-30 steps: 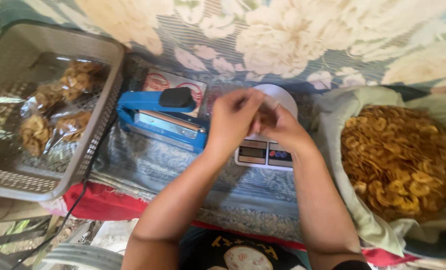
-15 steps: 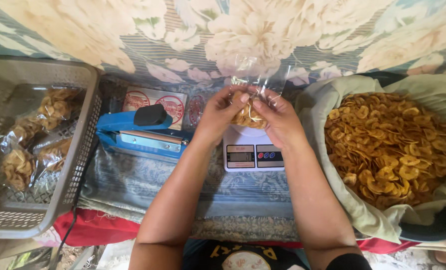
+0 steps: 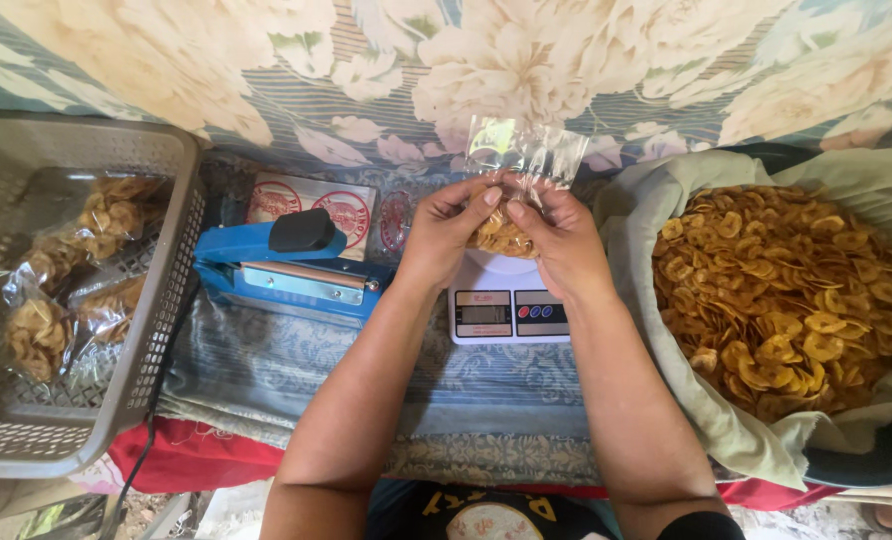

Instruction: The person weighs dried banana chips on a digital scale, places them into clear plastic bags, and seals the bags using a handheld heat sealer. The sealed packages are then placed into a plastic basket.

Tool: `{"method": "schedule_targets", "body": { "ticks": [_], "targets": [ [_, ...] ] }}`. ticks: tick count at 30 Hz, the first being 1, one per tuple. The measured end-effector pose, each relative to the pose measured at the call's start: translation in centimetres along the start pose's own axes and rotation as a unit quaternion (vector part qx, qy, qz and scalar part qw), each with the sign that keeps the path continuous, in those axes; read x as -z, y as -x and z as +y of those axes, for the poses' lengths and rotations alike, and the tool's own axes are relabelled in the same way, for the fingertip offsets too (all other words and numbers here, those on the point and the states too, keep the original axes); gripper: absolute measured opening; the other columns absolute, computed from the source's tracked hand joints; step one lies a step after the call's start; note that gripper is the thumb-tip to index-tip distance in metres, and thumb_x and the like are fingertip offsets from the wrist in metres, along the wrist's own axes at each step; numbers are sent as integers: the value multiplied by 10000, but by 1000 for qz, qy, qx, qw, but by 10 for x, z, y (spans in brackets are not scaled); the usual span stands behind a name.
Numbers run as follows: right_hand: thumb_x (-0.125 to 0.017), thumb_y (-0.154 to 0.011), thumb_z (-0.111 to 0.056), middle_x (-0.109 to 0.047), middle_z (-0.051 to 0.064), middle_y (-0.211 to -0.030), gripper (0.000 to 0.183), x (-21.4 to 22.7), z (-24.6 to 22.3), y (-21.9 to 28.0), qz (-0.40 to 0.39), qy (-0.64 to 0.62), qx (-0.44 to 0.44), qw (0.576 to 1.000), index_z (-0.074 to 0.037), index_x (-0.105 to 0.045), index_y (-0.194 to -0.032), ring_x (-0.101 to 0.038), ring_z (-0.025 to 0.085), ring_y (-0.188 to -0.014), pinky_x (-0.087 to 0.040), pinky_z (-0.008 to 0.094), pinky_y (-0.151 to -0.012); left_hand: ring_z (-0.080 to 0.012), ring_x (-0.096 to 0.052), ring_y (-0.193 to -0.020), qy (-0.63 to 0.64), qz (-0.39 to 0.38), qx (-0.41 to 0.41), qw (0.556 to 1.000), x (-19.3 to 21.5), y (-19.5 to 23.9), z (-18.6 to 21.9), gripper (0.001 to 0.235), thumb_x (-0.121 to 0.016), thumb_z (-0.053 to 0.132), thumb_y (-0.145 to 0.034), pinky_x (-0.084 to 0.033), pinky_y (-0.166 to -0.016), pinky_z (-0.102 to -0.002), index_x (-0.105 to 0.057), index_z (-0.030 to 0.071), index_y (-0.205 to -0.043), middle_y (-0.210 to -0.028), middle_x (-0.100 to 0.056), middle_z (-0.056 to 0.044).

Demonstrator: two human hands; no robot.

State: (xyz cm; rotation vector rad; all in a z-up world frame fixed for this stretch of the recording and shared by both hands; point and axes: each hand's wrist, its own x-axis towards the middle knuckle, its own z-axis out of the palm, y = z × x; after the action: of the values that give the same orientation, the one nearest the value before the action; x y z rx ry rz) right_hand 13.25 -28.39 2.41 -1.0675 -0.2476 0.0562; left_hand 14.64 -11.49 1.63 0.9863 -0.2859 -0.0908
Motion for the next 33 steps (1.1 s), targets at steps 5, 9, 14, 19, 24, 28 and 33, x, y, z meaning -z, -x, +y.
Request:
{"method": "schedule_targets", "body": {
  "ticks": [5,9,14,19,24,28,33],
  "targets": [
    [-652,-1006,0,-711,74,-1239,299,-4,-3,1,-2,10,3,1000,-12,-652,-1305,-673,139,-1126,-553,295,-999,-127,-696,-1028,16,-5,2,1000,-1,2,4,273,-709,114,-1004,-570,-926,-292,-722,-16,-1244,-1144,-757,-76],
    [-649,-1016,3,-710,74,-1224,283,-4,-6,3,-4,19,-1,1000,-8,-653,-1299,-668,133,-1118,-548,290,-993,-123,-693,-1024,14,-4,-2,1000,-2,3,4,254,-710,108,-1004,-568,-923,-290,-728,-14,-1225,-1136,-758,-73],
    [-656,-1014,20,-709,69,-1204,268,-4,-6,3,-7,16,10,1000,-2,-659,-1281,-662,122,-1097,-545,285,-984,-128,-695,-1014,14,-2,-1,1000,-1,3,2,246,-713,109,-1007,-569,-913,-290,-729,-17,-1217,-1122,-759,-78],
    [-664,-1013,27,-707,74,-1204,267,-2,-5,3,-3,31,8,999,0,-661,-1279,-654,127,-1101,-533,287,-988,-132,-696,-1026,14,5,13,1000,-2,3,4,280,-712,124,-1001,-567,-918,-293,-715,-15,-1243,-1135,-758,-83],
    [-669,-993,13,-690,63,-1249,309,-5,-12,4,-23,20,13,999,-23,-638,-1298,-653,139,-1163,-530,305,-1030,-148,-698,-1100,31,-15,4,999,-4,4,7,315,-696,162,-1013,-556,-982,-294,-704,-9,-1278,-1202,-749,-91],
    [-674,-984,7,-691,68,-1278,312,-8,-10,5,-17,33,27,999,-29,-633,-1292,-652,140,-1176,-527,306,-1038,-139,-680,-1119,38,13,3,999,-3,2,3,326,-708,163,-1006,-552,-984,-295,-698,-10,-1282,-1235,-735,-87],
    [-679,-998,3,-694,62,-1250,286,-7,-5,3,8,37,19,999,-14,-657,-1282,-652,126,-1134,-533,292,-1014,-146,-690,-1061,53,16,15,998,-3,3,0,298,-711,156,-1009,-558,-943,-305,-721,-13,-1254,-1180,-748,-96]
  ]
}}
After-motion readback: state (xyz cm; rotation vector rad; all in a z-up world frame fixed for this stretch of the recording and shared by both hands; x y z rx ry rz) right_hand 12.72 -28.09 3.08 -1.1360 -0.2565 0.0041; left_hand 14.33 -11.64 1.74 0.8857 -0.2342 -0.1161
